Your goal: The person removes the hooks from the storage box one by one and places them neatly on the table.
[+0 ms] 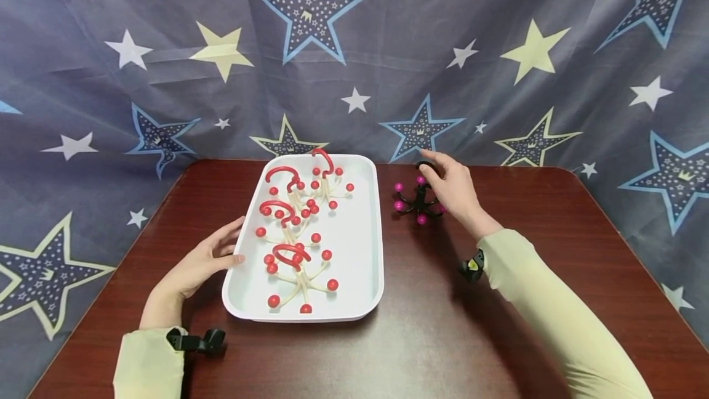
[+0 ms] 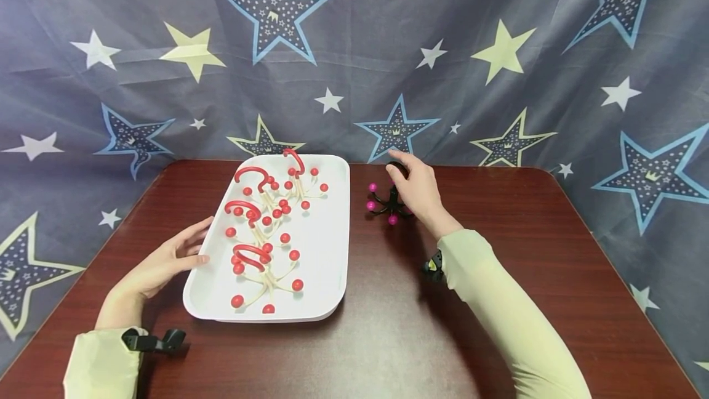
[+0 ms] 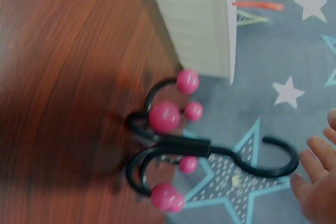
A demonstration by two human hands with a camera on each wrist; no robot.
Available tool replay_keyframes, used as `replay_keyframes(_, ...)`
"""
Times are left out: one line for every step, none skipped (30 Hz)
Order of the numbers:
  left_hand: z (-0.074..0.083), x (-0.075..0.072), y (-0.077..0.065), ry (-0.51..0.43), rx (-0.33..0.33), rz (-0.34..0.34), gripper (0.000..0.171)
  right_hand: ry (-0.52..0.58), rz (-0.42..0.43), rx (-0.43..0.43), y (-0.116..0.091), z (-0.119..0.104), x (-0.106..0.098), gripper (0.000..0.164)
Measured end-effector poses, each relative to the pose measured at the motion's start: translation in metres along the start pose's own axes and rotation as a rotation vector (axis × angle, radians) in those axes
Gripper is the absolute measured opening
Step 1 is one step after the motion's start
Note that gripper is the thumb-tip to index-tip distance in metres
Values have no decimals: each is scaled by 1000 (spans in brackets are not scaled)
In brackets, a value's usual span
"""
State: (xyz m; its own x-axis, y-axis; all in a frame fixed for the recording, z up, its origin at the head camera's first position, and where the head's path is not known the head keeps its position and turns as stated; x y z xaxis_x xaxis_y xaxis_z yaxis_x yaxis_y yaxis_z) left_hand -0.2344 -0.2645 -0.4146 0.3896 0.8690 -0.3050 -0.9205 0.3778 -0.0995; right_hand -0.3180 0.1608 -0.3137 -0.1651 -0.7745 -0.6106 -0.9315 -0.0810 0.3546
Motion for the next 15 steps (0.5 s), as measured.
replay_keyframes(0,0,0,-1,1,-1,77,0,6,-19,-1,-5,1,36)
replay_keyframes(-1,1,0,-4,2,-2,76,-2,8,-40,-3,-10,3,36)
replay_keyframes(-1,1,-1,-7,3,-3,76,1,12,-63,-5,-16,5,35)
replay_keyframes(-1,1,-1,-8,4,-2,76,8,14,-85,-6,-21,7,34)
replay_keyframes(-1,1,-1,-9,3,-2,76,9,13,-107,-8,-27,10,34)
replay_keyframes(-1,1,-2,-10,2,-1,76,15,5,-129,-10,-33,13,33)
replay_keyframes(-1,0,-2,-9,0,0,76,20,-8,-149,-13,-40,17,33)
replay_keyframes(-1,0,-3,-8,-1,1,76,28,-23,-165,-15,-46,20,33)
replay_keyframes(-1,0,-3,-8,-2,2,76,47,-40,-178,-17,-51,24,33)
replay_keyframes(-1,0,-3,-7,-2,1,76,62,-60,-188,-20,-57,28,33)
replay_keyframes(0,0,-3,-7,-2,1,76,74,-80,-197,-22,-62,32,33)
replay_keyframes(0,0,-2,-7,-1,-1,76,83,-99,-206,-24,-66,35,34)
replay_keyframes(0,0,-2,-7,0,-2,76,88,-116,-210,-26,-71,39,34)
replay_keyframes(1,0,-1,-8,0,-4,76,96,-132,-217,-28,-75,42,34)
replay_keyframes(1,0,-1,-9,1,-5,76,101,-150,-221,-30,-79,45,35)
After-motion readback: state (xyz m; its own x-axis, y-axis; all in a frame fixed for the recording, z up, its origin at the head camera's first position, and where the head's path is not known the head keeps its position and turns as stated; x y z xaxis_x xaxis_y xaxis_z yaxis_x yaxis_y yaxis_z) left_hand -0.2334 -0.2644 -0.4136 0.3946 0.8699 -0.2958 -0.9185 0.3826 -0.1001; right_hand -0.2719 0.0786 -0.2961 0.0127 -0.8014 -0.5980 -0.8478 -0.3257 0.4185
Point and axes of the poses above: each hand's wrist, its own y-axis towards the middle knuckle, its own x-axis out of the palm, z = x × y, the point moved 8 cm from there along y, towards the middle knuckle, and after that the axes turned 2 degrees about -z, right-handed, at the moved point
